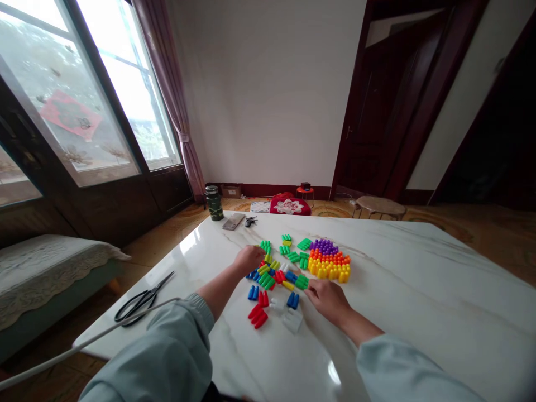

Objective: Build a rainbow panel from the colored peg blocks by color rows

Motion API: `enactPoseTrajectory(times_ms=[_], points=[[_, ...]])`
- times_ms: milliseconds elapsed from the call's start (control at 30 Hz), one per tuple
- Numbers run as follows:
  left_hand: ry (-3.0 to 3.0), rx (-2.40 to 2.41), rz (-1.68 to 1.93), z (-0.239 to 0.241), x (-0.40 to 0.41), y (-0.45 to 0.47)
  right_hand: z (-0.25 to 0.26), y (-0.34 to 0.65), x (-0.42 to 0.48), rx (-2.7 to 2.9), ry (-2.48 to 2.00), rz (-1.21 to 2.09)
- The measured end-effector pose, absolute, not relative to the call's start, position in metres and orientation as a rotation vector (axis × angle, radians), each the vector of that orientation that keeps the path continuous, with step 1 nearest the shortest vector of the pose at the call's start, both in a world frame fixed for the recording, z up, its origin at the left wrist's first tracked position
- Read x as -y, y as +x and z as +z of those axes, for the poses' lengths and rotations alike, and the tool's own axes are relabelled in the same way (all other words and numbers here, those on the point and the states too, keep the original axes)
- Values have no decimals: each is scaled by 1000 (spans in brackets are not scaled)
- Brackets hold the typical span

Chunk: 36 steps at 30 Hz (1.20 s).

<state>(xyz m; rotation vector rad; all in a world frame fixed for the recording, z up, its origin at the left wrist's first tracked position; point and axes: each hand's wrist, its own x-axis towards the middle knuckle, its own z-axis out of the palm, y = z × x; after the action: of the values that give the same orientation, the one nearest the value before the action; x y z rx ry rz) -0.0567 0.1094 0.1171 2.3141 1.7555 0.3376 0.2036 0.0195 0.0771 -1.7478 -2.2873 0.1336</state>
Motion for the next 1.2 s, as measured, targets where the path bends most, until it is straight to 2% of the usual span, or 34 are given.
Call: enactPoseTrajectory(times_ms=[233,467,733,1000,1200], points=[[2461,-1367,497,73,-105,-25,26,209,-24,2180,-1764,82],[2659,-1108,405,61,-93,2,21,208,-25,2168,-1663,43],[2713,-1162,315,60,-89,8,21,214,-20,2080,-1490,165],[2616,-999,482,78,-76,23,20,222,-21,1850,-1060,322],[2503,-898,628,85,-69,52,19,229,-28,1756,-1060,362]])
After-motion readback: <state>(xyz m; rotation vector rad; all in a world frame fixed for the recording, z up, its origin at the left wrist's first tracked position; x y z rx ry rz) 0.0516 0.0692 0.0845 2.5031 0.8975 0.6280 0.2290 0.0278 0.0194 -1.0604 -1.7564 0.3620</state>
